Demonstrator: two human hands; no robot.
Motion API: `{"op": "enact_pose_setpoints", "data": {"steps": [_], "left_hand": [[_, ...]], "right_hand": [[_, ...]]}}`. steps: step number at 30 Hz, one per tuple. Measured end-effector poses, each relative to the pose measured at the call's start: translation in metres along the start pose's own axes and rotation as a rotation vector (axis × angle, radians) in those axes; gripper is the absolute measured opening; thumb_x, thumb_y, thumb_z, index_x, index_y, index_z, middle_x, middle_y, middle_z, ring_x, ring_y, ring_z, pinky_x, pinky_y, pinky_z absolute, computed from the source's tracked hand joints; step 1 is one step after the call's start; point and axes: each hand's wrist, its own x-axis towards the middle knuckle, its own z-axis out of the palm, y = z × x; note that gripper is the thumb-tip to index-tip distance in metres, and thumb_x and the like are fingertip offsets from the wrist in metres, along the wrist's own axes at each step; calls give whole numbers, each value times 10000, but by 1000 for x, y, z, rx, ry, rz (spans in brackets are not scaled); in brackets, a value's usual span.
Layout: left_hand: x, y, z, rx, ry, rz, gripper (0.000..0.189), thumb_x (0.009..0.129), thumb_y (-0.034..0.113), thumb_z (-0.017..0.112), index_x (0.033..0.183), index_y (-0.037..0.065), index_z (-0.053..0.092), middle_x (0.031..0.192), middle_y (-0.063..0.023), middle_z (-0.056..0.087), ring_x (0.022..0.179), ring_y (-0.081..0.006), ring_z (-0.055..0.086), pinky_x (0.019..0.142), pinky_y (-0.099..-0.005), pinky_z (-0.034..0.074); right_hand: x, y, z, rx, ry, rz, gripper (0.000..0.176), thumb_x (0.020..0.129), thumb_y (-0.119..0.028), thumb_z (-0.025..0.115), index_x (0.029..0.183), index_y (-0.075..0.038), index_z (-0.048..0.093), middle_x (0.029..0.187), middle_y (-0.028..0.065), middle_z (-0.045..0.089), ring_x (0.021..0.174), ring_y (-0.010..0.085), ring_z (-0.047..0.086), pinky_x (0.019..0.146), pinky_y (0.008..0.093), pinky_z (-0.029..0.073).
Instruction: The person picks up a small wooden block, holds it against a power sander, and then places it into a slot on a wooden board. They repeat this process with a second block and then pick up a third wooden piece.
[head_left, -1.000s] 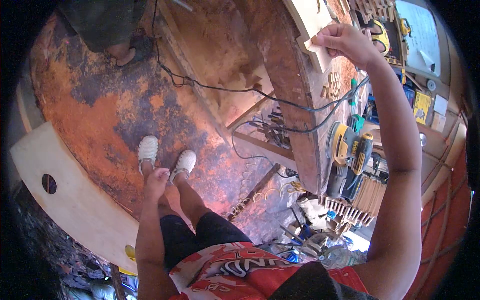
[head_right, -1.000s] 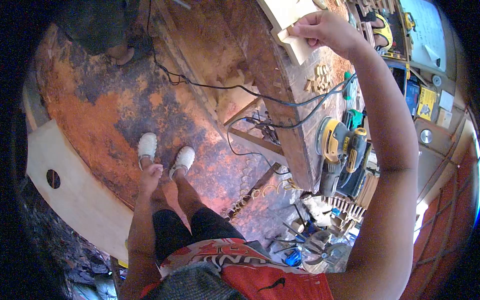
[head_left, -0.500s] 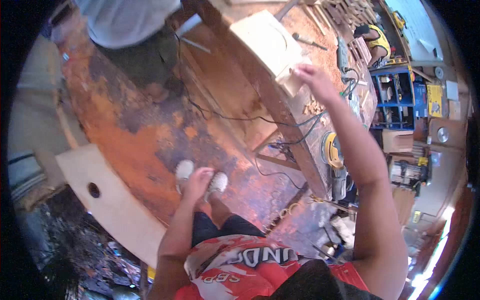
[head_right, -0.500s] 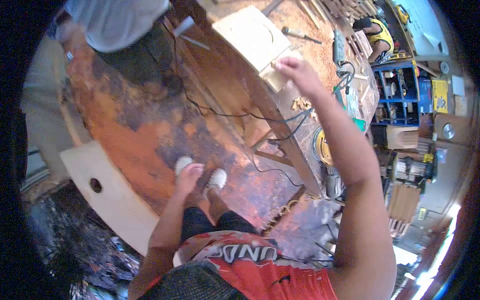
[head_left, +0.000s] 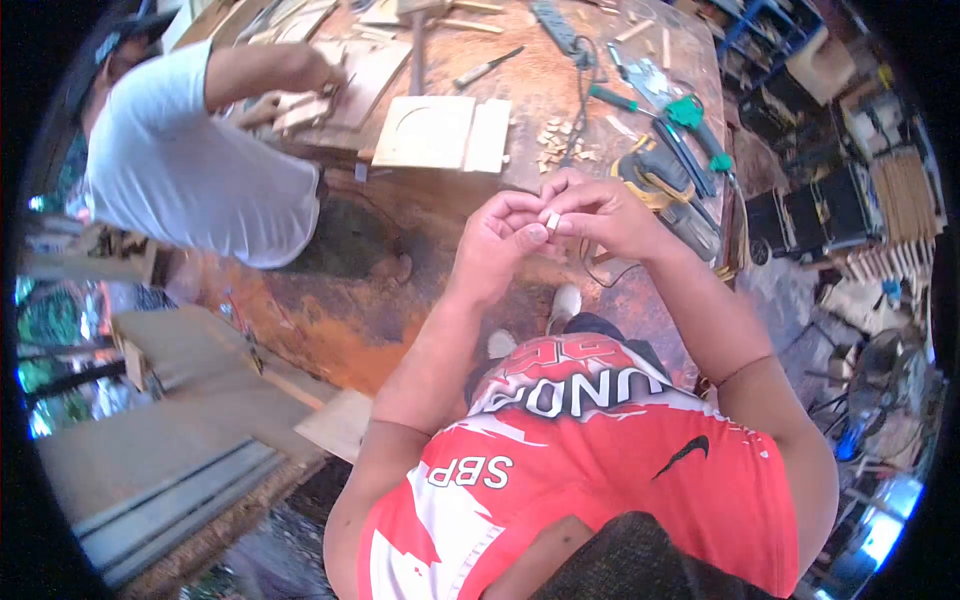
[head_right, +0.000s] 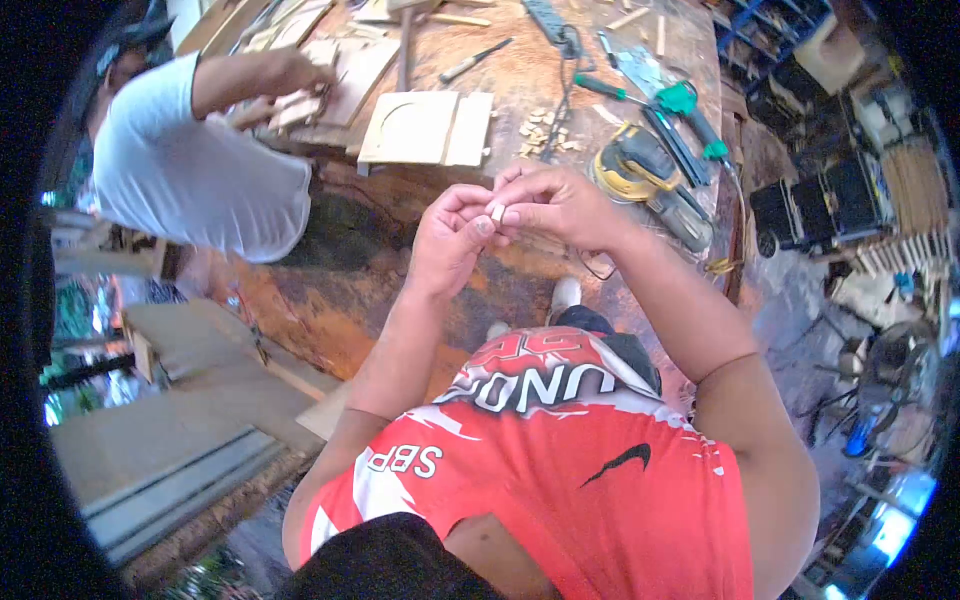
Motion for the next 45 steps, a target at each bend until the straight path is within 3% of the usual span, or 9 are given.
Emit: {"op": "enact_pose_setpoints", "data": {"steps": [4,8,11,15,21,31,36,41,45], "left_hand": [[48,-8,21,-21,22,-65,352,828,31,710,1136,8,542,1007,-109,664,890,-160,655,758,-288,558],[97,-26,42,120,139,-7,374,832,15,702,1173,-15,552,937,-83,648,797,-141,619,744,-277,525],[125,-44,43,254,230,-69,299,849,6,682,1132,-23,592,930,-80,652,807,-148,624,760,-291,523],[155,-54,46,264,294,-81,202,889,16,638,1088,-16,619,933,-78,658,821,-159,637,786,-303,526],[193,-51,20,320,312,-99,166,923,40,594,1080,-12,603,942,-81,656,840,-160,643,791,-294,532],[249,-39,-75,361,118,-191,142,941,69,592,1080,39,588,934,-46,636,829,-123,614,751,-271,519],[259,-59,-147,799,56,79,179,912,72,597,1079,11,622,938,-61,653,852,-150,619,798,-288,513],[247,-65,-174,832,147,103,173,905,71,556,1048,16,635,940,-135,668,848,-204,635,794,-329,507],[252,-78,-180,751,193,112,181,879,88,583,1036,14,632,910,-129,669,827,-196,641,754,-330,510]], "right_hand": [[-9,7,-51,-83,15,-20,210,830,-121,718,1028,-52,730,1005,74,651,953,158,598,821,289,477],[-18,3,-108,-478,142,-124,350,825,-164,712,1164,-87,675,1071,124,644,1027,274,601,906,365,472],[-32,41,-170,-1240,441,27,604,784,-250,743,1323,-115,508,1275,174,543,1168,360,518,1007,437,413],[-42,74,-194,-1110,196,265,824,725,-371,779,1417,-160,383,1281,185,509,1195,380,503,995,440,434],[-20,56,-184,-1172,87,491,731,688,-273,785,1325,-130,456,1280,215,465,1142,399,532,905,508,491],[-26,3,-169,-911,659,182,612,637,-130,745,1209,-76,533,1124,150,549,1095,332,540,982,380,423],[-7,33,-141,-1179,702,470,603,653,-157,744,1222,-125,548,1148,145,547,1074,350,560,910,418,475],[2,69,-130,-1225,696,767,637,659,-176,749,1259,-147,536,1159,147,546,1079,362,556,900,454,474],[-1,85,-131,-1280,728,700,666,677,-175,750,1302,-140,519,1163,169,557,1102,367,549,932,454,454]]}}
